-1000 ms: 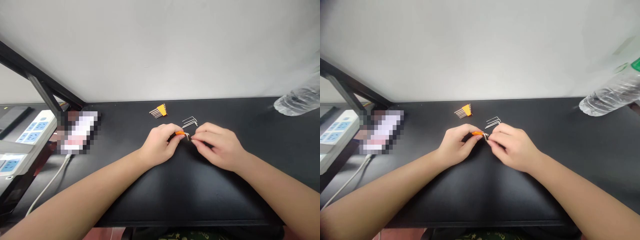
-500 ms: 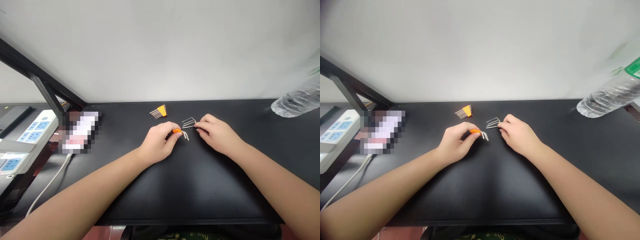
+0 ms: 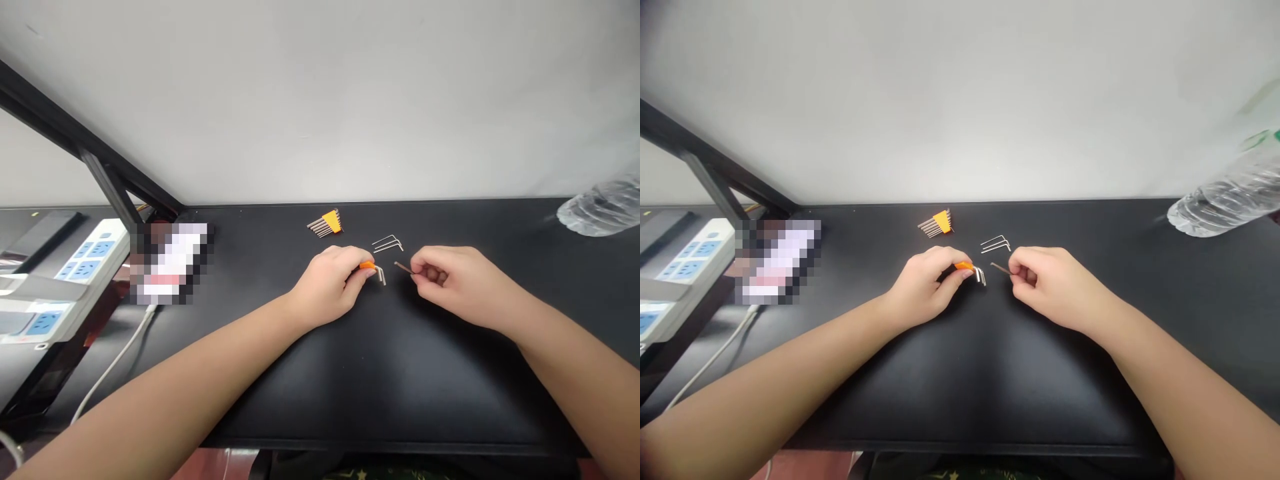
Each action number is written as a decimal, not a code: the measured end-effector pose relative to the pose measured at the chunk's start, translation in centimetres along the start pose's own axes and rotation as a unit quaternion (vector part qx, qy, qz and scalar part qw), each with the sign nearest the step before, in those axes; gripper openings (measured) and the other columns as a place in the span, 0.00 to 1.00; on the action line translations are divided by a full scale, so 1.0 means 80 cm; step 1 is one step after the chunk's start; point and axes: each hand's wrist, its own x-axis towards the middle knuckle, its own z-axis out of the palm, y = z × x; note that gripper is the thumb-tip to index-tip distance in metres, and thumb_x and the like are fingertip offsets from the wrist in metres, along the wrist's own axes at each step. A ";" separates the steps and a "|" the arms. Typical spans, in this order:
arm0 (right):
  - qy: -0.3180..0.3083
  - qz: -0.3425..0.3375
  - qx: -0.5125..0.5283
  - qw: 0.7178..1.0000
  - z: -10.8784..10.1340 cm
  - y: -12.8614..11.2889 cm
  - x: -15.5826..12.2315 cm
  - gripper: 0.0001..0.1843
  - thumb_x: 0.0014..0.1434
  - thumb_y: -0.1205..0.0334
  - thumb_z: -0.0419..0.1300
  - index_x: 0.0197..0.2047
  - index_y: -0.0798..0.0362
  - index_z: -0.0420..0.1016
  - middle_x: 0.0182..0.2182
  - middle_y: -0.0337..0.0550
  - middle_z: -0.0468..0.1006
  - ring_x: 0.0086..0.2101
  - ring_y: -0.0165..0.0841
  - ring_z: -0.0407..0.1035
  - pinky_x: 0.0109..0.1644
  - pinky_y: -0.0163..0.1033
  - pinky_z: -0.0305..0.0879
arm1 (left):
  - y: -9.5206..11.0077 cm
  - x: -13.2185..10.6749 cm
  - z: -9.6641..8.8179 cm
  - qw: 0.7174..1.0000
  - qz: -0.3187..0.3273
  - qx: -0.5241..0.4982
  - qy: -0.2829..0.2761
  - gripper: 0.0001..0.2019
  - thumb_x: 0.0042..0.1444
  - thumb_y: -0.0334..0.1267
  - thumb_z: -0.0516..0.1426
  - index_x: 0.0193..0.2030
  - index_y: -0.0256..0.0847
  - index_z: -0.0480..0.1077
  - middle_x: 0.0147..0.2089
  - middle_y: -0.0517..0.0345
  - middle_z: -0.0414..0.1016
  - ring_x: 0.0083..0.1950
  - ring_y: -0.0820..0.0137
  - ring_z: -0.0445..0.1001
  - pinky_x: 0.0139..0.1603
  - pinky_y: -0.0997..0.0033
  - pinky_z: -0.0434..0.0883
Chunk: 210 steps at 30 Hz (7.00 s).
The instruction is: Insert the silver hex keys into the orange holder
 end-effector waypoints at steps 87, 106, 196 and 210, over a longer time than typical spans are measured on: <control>0.053 -0.082 -0.002 0.995 0.011 -0.024 0.000 0.07 0.66 0.69 0.58 0.36 0.50 0.73 0.27 0.35 0.76 0.26 0.27 0.67 0.32 0.34 0.60 | -0.007 -0.001 0.011 0.997 0.034 -0.026 0.060 0.05 0.64 0.33 0.64 0.37 0.42 0.72 0.44 0.59 0.86 0.46 0.69 0.85 0.49 0.67 0.81; 0.018 0.029 0.188 0.982 0.031 -0.038 0.002 0.08 0.66 0.56 0.66 0.38 0.50 0.75 0.28 0.36 0.81 0.26 0.30 0.76 0.31 0.34 0.69 | -0.002 -0.001 0.011 0.995 0.093 0.009 0.025 0.05 0.66 0.30 0.58 0.39 0.43 0.69 0.45 0.58 0.85 0.43 0.68 0.84 0.50 0.62 0.79; -0.045 0.033 0.195 0.979 0.003 -0.043 0.025 0.07 0.69 0.62 0.60 0.37 0.49 0.77 0.23 0.33 0.76 0.23 0.28 0.72 0.29 0.33 0.65 | -0.006 0.002 0.010 0.986 0.140 0.050 0.071 0.06 0.65 0.27 0.60 0.46 0.41 0.72 0.40 0.58 0.83 0.40 0.69 0.82 0.52 0.63 0.79; 0.091 -0.129 0.099 0.982 0.036 -0.039 0.028 0.12 0.68 0.61 0.64 0.31 0.52 0.76 0.25 0.37 0.77 0.25 0.27 0.68 0.32 0.34 0.63 | -0.003 0.001 0.007 0.996 0.061 0.039 0.047 0.05 0.67 0.31 0.57 0.43 0.43 0.74 0.39 0.60 0.84 0.41 0.70 0.82 0.46 0.67 0.78</control>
